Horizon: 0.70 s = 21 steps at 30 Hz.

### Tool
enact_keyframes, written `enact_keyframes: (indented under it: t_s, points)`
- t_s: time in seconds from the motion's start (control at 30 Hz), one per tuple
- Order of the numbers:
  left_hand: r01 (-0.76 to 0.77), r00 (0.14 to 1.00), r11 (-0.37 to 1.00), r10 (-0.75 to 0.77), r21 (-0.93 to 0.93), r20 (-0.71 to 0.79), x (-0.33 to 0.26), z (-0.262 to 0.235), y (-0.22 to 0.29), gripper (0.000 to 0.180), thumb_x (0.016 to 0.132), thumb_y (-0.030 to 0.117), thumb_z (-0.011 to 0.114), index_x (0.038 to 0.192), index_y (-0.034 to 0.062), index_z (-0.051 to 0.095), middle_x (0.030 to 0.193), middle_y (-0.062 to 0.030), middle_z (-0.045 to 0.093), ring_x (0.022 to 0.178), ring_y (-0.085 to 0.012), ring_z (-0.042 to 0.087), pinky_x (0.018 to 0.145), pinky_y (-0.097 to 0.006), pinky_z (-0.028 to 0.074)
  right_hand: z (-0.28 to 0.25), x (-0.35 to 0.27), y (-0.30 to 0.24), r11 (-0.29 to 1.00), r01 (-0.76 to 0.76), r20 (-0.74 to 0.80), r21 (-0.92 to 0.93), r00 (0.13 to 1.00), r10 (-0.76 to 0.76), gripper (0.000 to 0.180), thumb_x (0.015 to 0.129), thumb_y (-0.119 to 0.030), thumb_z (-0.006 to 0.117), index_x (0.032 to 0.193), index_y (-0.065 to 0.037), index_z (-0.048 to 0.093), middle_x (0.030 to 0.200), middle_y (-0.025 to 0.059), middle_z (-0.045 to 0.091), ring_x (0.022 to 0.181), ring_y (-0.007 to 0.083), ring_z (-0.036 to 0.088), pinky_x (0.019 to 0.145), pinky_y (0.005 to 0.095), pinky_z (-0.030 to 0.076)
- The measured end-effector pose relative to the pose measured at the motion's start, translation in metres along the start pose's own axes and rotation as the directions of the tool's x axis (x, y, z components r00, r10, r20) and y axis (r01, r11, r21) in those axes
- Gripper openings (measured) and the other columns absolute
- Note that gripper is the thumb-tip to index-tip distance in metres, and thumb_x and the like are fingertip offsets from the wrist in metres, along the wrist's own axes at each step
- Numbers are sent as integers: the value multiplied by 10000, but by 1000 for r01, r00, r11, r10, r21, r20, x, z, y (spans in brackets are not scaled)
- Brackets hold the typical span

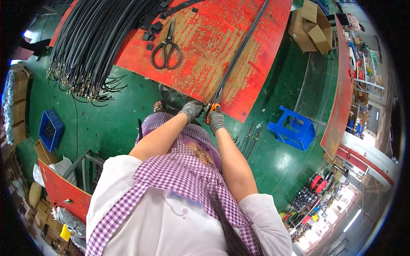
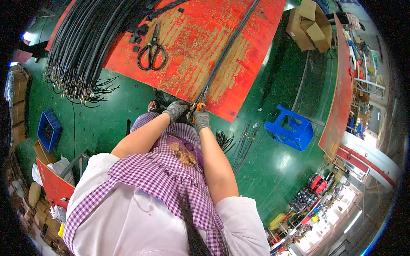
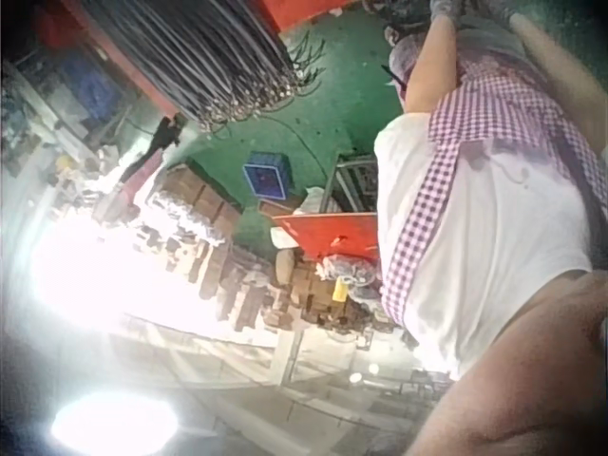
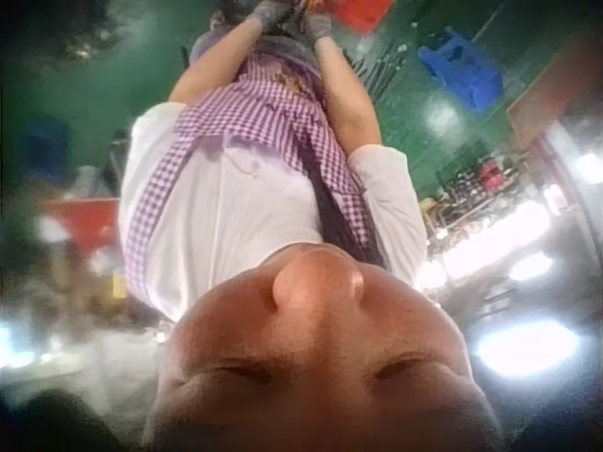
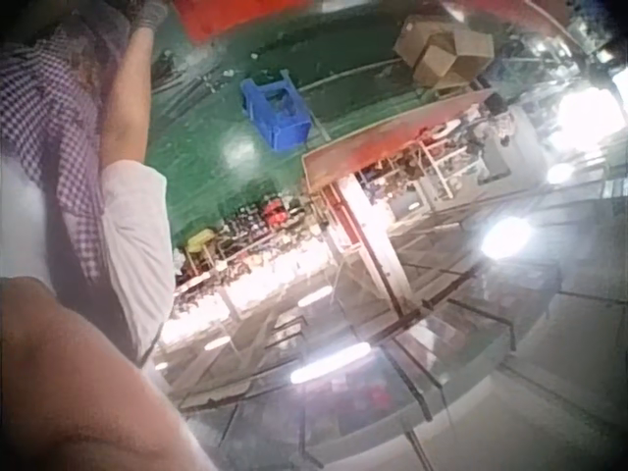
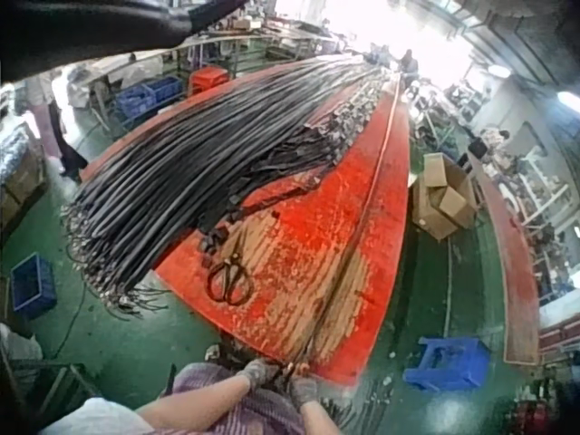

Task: The person strips the insulation from black electrical cables using pliers and scissors. They cut the cable ends, remove the outer sheath, and separate the internal wires. The processed cables are then placed into a pile on the floor.

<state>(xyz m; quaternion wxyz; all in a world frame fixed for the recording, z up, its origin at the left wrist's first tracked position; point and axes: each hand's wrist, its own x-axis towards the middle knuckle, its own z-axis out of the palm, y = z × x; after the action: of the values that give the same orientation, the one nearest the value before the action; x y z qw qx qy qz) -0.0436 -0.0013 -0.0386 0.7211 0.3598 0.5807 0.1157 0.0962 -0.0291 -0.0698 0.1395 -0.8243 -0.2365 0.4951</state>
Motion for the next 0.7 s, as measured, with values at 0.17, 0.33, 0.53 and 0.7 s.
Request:
enact_keyframes:
  t_s: [0.17,0.33,0.53,0.7]
  points:
    - [-373,864,65,389,925,321,12,16,-3,225,749,120,423,946,129,533,884,-72,569,833,-165,543,736,-261,410,-9,12,17,998,61,51,-5,997,-61,138,675,-122,479,770,-29,517,621,137,524,526,250,533,455,354,419]
    - [-262,965,955,256,140,54,35,20,-20,227,802,180,431,986,72,512,838,-93,580,713,-183,551,652,-287,430,-4,13,12,865,226,21,-447,970,-243,293,668,-239,486,814,11,530,711,191,559,682,305,558,571,369,431]
    - [-19,984,937,79,348,-160,-13,15,29,397,710,285,543,988,4,506,857,-182,570,780,-270,559,667,-338,431,0,2,7,957,-9,135,289,990,-31,235,710,-197,481,855,-15,517,698,128,562,617,224,561,503,351,438]
    - [-47,973,927,126,371,-191,-16,16,36,357,718,277,526,982,36,521,898,-178,560,829,-299,540,704,-356,421,2,25,19,908,-40,117,417,993,-11,172,721,-132,529,878,-69,497,692,98,552,571,225,552,461,391,460]
